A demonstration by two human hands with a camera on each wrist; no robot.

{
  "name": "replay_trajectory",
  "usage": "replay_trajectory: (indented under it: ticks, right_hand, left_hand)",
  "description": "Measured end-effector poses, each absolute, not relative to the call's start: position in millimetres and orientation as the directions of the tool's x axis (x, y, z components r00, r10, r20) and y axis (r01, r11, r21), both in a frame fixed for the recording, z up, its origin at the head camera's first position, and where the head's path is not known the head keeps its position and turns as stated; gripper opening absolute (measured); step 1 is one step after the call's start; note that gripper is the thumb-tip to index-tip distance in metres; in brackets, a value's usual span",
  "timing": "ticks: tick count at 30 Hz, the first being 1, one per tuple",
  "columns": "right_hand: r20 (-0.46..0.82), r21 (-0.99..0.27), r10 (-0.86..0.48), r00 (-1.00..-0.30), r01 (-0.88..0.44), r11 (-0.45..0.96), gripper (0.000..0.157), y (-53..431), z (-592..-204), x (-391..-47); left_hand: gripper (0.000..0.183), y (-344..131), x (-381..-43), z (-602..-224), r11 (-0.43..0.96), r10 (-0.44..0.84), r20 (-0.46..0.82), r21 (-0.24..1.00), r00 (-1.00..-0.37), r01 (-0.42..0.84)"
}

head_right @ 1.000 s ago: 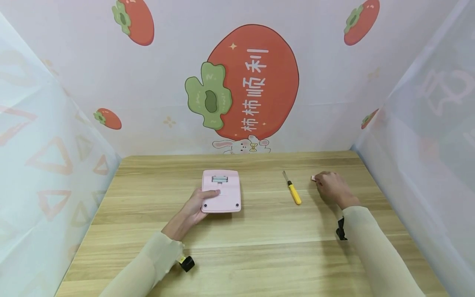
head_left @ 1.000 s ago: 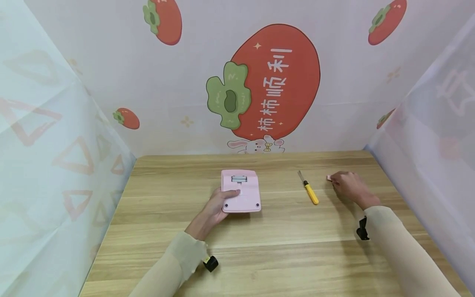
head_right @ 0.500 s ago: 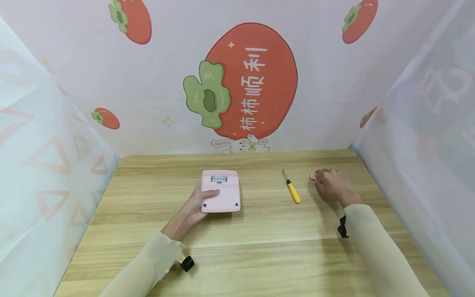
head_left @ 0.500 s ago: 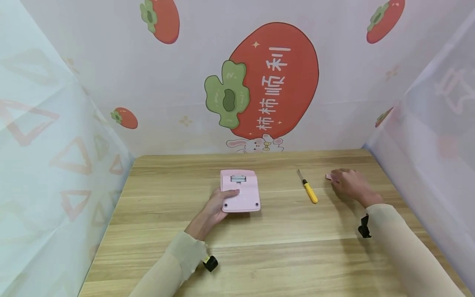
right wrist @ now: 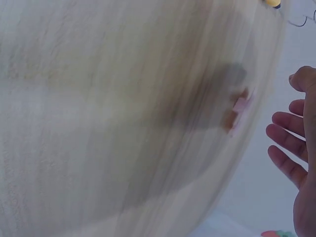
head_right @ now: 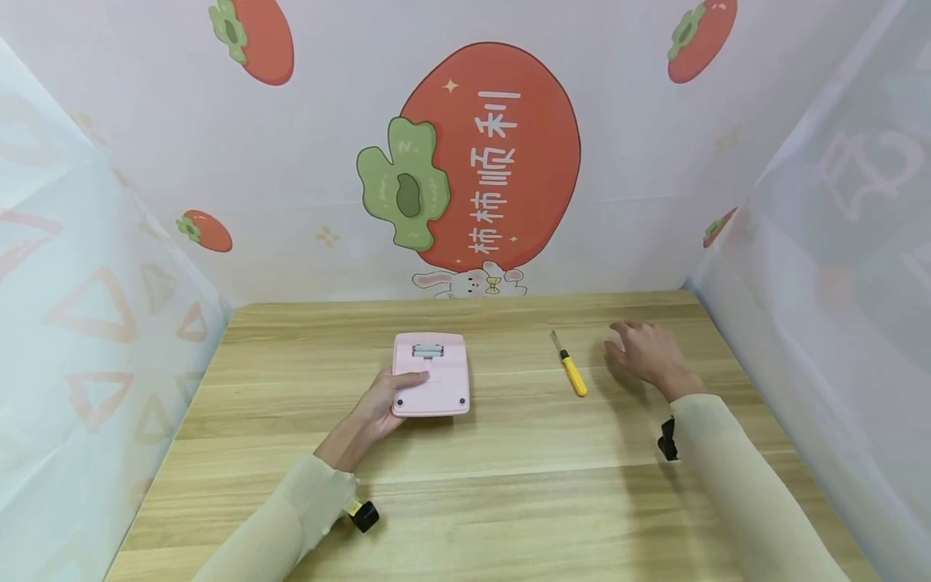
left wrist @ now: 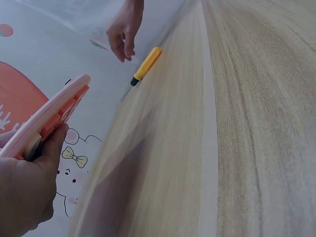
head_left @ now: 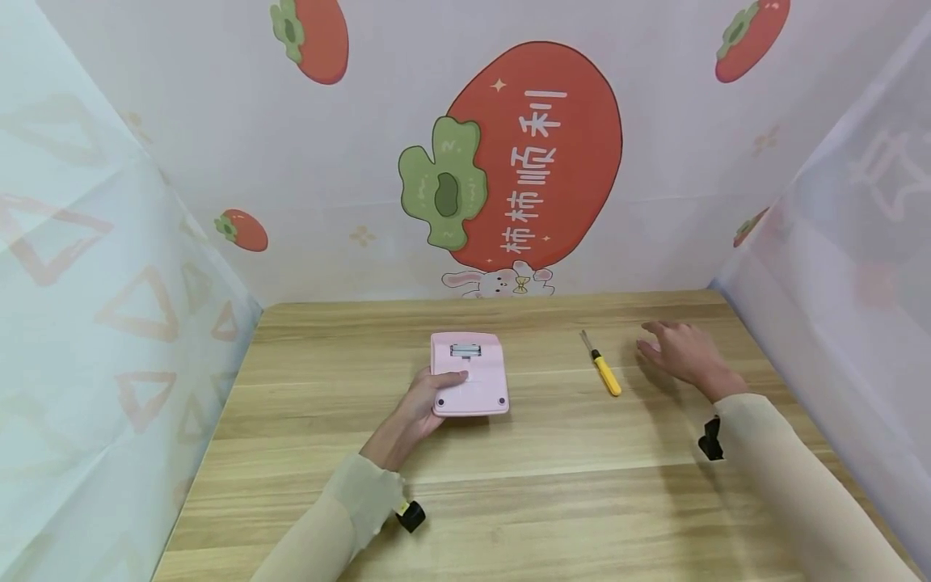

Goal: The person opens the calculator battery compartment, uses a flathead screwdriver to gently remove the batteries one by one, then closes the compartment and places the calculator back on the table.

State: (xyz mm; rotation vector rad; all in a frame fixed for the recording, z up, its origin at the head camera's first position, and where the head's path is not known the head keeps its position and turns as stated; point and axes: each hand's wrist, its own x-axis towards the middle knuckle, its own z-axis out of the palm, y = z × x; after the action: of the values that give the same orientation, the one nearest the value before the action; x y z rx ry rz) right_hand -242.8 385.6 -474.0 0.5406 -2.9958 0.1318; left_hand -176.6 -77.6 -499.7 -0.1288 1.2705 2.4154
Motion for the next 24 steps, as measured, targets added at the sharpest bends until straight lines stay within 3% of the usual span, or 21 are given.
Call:
replay_trajectory:
  ticks: [13, 24]
  right_hand:
    - [0.1, -0.138, -0.356, -0.929, -0.367, 0.92, 0.043, 363.3, -468.8, -243.6]
    - [-0.012, -0.143, -0.359, -0.933, -0.354, 0.924, 0.048, 338.6, -464.4, -238.0]
  left_hand:
    - [0.063, -77.1, -177.0, -498.5, -0.493, 0.317, -0.262, 0.775, -0.912, -0.394]
    - [0.063, -76.9, -178.1, -499.8, -0.493, 0.306, -0.28, 0.771, -0.91, -0.403]
